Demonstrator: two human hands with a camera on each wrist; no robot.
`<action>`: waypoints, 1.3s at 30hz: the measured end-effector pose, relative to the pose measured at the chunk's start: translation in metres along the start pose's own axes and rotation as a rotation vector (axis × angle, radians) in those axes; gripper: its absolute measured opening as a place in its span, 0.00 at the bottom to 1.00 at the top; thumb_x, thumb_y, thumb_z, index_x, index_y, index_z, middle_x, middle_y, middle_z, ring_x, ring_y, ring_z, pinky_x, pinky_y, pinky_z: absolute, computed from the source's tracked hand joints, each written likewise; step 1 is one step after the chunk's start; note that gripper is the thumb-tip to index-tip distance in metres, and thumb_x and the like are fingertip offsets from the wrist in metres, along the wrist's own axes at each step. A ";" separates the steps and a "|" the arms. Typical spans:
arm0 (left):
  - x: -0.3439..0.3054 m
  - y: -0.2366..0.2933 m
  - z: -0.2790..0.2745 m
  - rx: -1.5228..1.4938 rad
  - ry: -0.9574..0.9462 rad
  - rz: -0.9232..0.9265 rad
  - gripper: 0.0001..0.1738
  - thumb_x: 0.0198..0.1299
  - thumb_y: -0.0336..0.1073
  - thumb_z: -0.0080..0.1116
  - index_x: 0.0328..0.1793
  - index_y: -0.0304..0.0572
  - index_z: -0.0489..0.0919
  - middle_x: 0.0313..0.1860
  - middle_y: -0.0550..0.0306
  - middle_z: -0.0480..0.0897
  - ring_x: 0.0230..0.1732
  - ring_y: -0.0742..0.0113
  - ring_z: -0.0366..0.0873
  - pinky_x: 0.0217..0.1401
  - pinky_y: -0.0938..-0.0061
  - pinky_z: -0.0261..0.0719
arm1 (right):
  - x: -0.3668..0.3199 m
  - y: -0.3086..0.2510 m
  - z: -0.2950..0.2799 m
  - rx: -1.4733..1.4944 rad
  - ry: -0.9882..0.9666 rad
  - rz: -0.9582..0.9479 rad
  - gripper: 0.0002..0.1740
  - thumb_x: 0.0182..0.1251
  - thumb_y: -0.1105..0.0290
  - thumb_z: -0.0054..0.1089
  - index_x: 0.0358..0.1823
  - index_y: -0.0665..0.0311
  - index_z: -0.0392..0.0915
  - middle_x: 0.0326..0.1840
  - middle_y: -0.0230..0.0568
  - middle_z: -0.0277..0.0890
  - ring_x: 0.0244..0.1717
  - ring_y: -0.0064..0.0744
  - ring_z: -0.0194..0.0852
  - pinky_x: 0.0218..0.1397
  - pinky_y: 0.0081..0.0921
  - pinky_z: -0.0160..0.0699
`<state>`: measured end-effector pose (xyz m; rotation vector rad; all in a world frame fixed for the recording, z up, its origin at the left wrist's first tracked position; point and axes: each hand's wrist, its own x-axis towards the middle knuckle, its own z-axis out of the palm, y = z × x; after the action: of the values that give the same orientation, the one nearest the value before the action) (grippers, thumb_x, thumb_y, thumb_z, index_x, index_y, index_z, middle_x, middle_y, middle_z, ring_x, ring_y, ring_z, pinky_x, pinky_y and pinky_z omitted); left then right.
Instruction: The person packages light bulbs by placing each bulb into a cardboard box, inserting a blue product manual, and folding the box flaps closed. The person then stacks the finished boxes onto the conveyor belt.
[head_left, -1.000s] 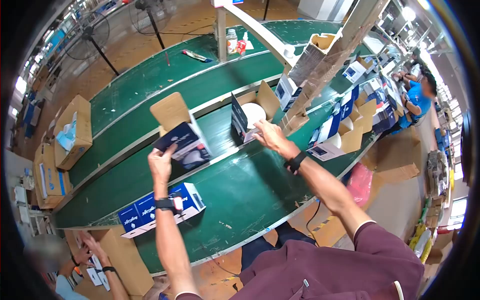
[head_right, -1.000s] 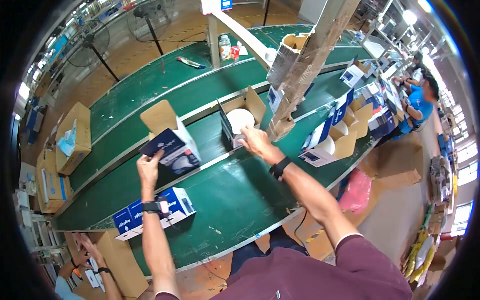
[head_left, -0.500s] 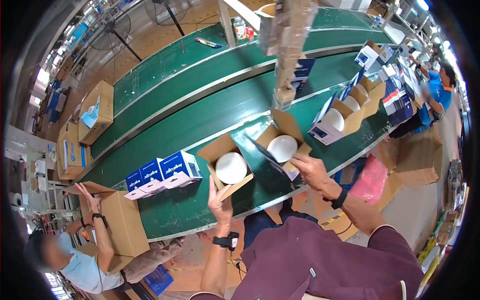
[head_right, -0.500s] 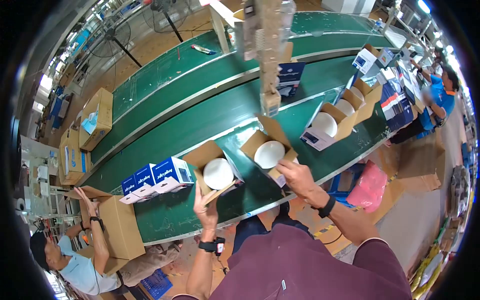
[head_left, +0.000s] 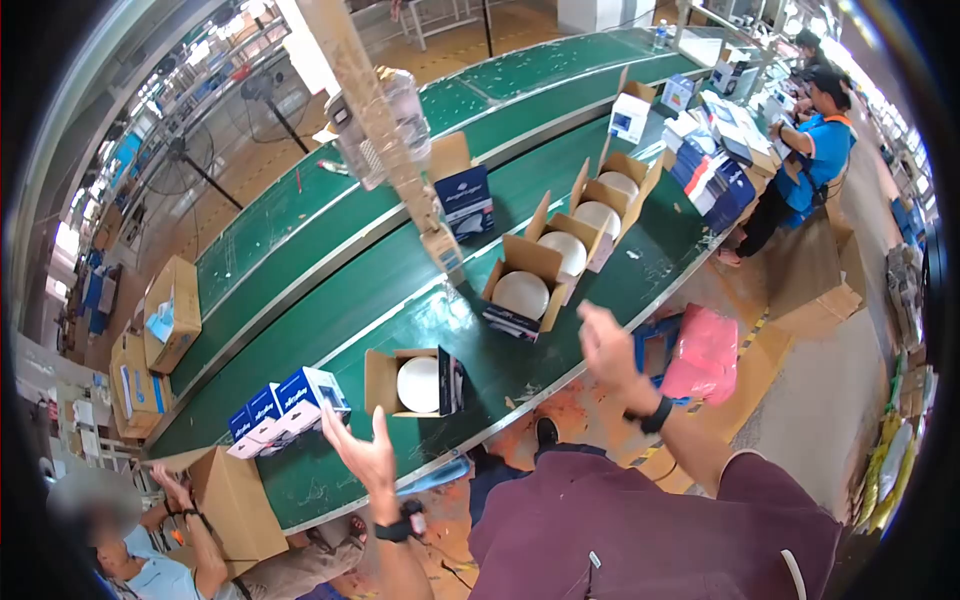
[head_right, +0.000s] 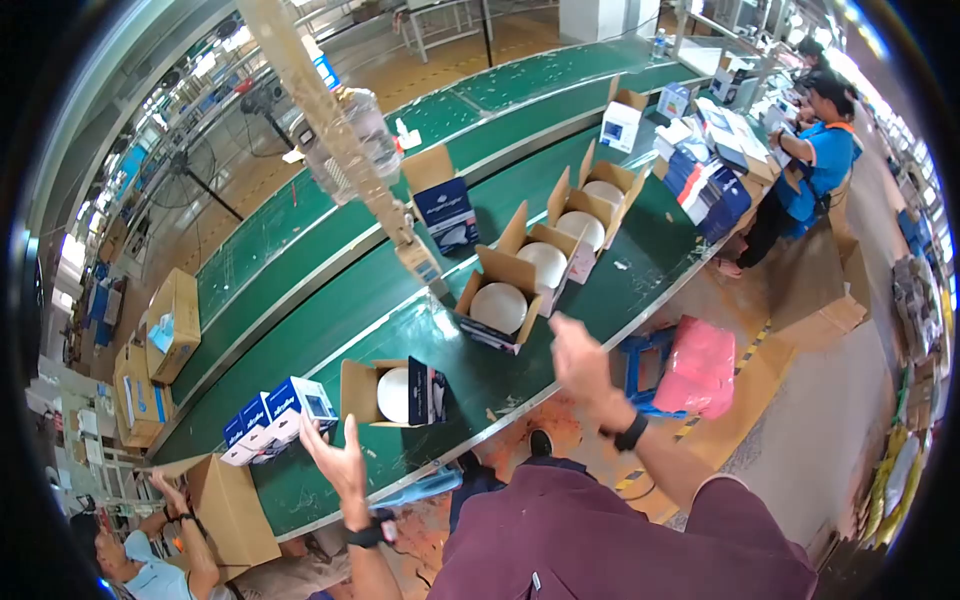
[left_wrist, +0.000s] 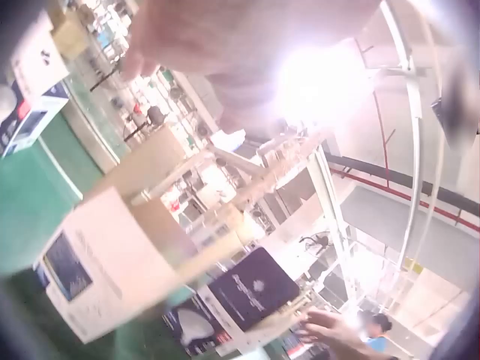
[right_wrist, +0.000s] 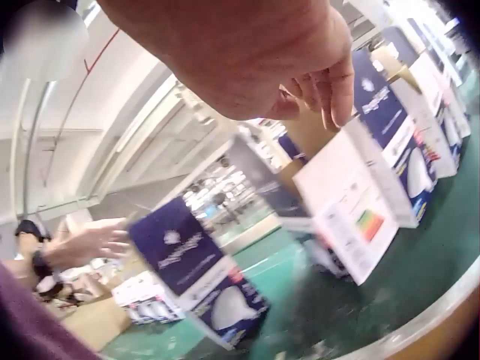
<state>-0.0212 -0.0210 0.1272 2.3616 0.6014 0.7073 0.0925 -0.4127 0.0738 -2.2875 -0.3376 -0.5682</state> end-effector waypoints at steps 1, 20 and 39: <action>0.019 -0.006 0.005 0.000 -0.155 -0.065 0.45 0.66 0.45 0.74 0.82 0.31 0.68 0.79 0.36 0.70 0.71 0.45 0.76 0.68 0.58 0.77 | -0.015 -0.038 -0.014 0.141 -0.214 0.115 0.20 0.73 0.75 0.57 0.64 0.67 0.79 0.59 0.57 0.83 0.55 0.59 0.85 0.56 0.45 0.87; 0.059 -0.143 0.002 -0.707 -0.409 -0.174 0.24 0.85 0.43 0.50 0.74 0.30 0.79 0.69 0.44 0.84 0.70 0.56 0.81 0.75 0.60 0.79 | 0.000 -0.132 0.189 0.494 -0.885 -0.374 0.18 0.45 0.79 0.62 0.42 0.68 0.83 0.40 0.56 0.82 0.39 0.53 0.85 0.43 0.45 0.83; 0.131 -0.062 0.110 -0.454 -1.805 0.102 0.21 0.79 0.43 0.61 0.67 0.34 0.86 0.51 0.63 0.89 0.50 0.74 0.82 0.60 0.72 0.80 | -0.008 -0.133 0.171 0.458 -0.521 0.031 0.31 0.63 0.64 0.82 0.62 0.63 0.72 0.46 0.44 0.81 0.49 0.38 0.84 0.54 0.36 0.81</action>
<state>0.1297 0.0525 0.0566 1.6540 -0.4508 -1.1411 0.0836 -0.1980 0.0427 -1.9527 -0.6109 0.1307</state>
